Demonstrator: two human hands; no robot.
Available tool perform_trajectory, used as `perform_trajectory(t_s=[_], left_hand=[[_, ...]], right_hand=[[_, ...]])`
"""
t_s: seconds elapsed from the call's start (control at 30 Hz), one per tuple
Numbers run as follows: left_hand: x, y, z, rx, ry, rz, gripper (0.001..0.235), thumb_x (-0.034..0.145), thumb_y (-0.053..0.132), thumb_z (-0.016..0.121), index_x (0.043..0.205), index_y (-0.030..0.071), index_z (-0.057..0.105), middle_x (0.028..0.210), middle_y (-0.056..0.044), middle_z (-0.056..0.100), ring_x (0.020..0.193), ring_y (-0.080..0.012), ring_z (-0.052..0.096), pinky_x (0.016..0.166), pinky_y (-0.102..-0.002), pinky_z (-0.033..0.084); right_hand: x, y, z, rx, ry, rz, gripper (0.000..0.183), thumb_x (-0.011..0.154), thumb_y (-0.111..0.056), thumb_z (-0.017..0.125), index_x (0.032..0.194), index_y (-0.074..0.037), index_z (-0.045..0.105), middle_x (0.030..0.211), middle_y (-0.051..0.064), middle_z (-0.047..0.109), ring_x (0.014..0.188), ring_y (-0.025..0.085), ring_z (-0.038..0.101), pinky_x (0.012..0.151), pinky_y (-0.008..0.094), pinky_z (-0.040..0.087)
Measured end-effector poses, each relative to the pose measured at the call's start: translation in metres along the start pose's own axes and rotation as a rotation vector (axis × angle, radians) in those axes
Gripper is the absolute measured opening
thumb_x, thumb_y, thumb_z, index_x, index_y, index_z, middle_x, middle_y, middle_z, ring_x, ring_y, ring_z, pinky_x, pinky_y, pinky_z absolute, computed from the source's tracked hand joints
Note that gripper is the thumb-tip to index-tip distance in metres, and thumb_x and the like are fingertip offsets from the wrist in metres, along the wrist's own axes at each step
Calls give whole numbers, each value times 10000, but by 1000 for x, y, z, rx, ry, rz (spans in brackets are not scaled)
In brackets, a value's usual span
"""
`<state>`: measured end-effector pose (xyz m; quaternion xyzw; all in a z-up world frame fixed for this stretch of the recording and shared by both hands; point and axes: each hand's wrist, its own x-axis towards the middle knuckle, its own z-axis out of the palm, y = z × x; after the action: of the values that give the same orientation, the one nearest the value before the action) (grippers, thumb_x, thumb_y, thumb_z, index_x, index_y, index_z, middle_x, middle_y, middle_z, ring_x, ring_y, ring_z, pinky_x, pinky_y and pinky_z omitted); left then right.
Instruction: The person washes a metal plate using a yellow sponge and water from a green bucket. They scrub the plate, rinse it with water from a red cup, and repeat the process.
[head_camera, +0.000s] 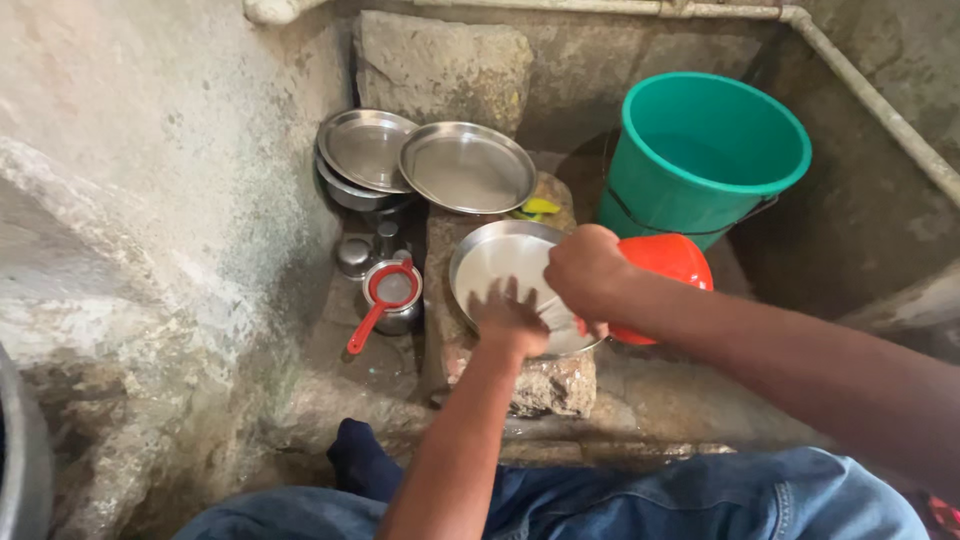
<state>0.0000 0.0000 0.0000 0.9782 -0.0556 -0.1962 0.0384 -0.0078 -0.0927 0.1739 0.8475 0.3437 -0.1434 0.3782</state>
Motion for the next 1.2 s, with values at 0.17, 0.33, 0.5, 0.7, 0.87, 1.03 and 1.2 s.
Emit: perform_trajectory(t_s=[0.17,0.33,0.5,0.7,0.87,1.03,1.2], left_hand=[[-18,-16,-21,-24,-28,38,715,968,546,465,1616,305,287,1735,-9,62,1595,-294,92,1238,-633,122],[-20,-31,-16,-83,160,21,665,987,485,484,1586,207,403,1702,-41,267,1560,-257,268,1223,-608,229],[-20,-40,-12,-75,140,-3,711,945,488,539,1576,197,384,1701,-17,265,1557,-249,257,1208,-616,231],[-16,-40,-7,-56,142,-10,753,928,472,553,1605,227,333,1718,-25,182,1575,-269,180,1221,-639,165],[-13,-42,-9,-59,105,8,741,943,493,516,1608,250,297,1723,-12,127,1577,-257,136,1227,-643,139],[-17,-42,-15,-71,91,12,771,932,508,540,1609,229,297,1717,-24,136,1569,-269,156,1218,-621,158],[-27,-47,-7,-101,340,-33,566,999,458,552,1438,99,551,1686,-137,322,1599,-257,261,1335,-604,126]], right_hand=[[-3,3,-11,11,-30,85,485,563,-406,985,947,-166,811,980,24,775,938,233,754,702,399,592],[-12,30,-3,142,-67,177,428,596,-439,930,912,-169,826,960,36,792,923,224,766,728,366,588],[-5,35,4,143,-127,204,501,606,-503,934,945,-151,824,1022,43,765,975,221,739,735,367,583],[30,-14,-15,-125,-143,203,580,638,-471,943,1092,-148,784,1035,54,758,932,263,752,679,438,576],[44,-10,-12,-6,-149,235,632,583,-505,977,1106,-203,790,1084,-2,752,987,252,735,719,459,572],[32,71,80,442,-33,489,624,563,-689,837,981,-227,861,1053,9,812,987,221,783,798,384,620],[39,95,252,806,113,833,992,546,-883,767,1130,-82,745,1132,134,770,1051,319,748,860,449,611]])
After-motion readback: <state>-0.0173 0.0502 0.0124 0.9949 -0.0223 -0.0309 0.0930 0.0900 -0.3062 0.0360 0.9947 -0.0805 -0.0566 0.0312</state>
